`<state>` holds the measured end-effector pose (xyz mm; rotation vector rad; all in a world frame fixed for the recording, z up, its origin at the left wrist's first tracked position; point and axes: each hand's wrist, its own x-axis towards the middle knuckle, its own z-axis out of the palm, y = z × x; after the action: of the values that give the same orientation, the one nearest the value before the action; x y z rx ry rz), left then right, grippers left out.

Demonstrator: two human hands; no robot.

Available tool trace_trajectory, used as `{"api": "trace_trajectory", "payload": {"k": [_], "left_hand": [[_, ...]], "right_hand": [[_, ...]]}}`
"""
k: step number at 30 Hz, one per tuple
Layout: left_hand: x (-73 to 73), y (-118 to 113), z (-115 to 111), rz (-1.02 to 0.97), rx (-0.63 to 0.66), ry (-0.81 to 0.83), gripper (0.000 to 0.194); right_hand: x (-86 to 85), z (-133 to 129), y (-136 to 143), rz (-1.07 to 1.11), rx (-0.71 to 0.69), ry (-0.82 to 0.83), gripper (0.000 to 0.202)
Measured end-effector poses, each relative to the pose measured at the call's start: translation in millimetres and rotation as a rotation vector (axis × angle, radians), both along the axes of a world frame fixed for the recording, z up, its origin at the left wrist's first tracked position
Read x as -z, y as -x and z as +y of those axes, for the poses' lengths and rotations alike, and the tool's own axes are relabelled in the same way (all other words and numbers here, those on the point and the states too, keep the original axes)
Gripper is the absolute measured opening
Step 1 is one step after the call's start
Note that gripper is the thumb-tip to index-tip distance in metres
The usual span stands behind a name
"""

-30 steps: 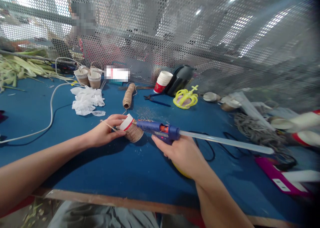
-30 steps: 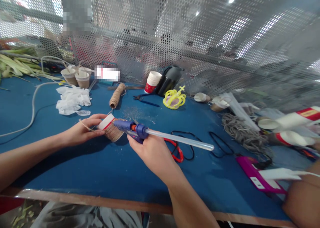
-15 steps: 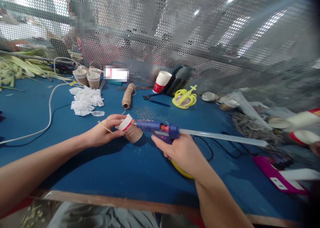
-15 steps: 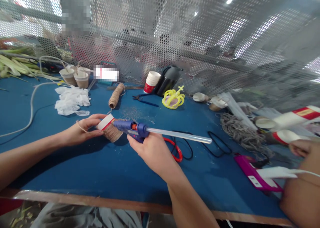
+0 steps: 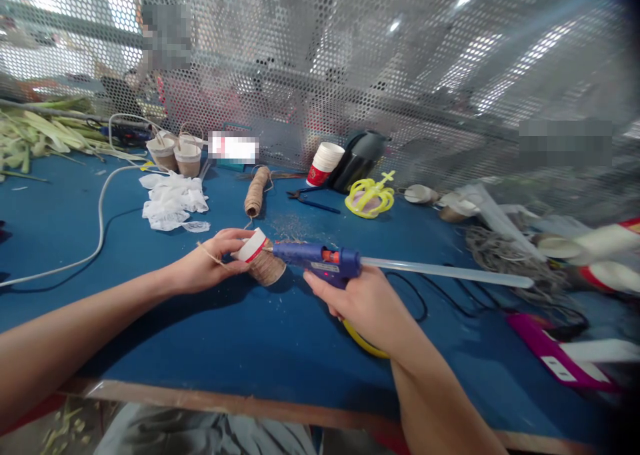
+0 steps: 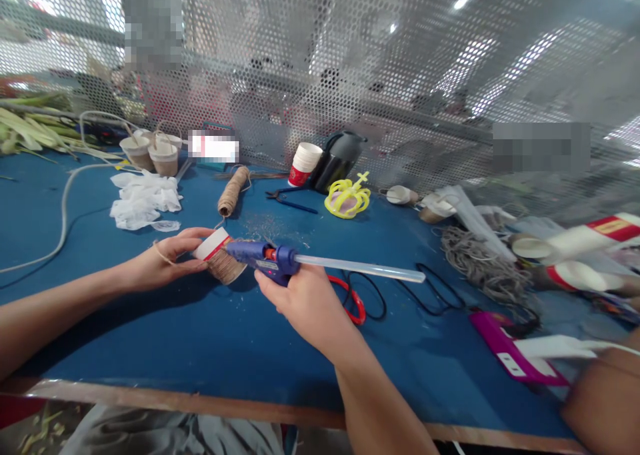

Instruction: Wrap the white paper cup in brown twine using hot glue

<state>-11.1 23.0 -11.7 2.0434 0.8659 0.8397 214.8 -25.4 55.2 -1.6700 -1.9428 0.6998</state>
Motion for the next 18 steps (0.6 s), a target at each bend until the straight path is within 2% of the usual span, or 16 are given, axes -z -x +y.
{"api": "trace_trajectory", "payload": {"k": [10, 18], "left_hand": [[2.4, 0.1, 0.9, 0.007, -0.005, 0.007, 0.021], [1.1, -0.4, -0.3, 0.003, 0.004, -0.002, 0.021]], "right_hand": [[3.1, -2.5, 2.8, -0.183, -0.114, -0.226, 0.016], [4.4, -6.2, 6.4, -0.268, -0.201, -0.268, 0.016]]}}
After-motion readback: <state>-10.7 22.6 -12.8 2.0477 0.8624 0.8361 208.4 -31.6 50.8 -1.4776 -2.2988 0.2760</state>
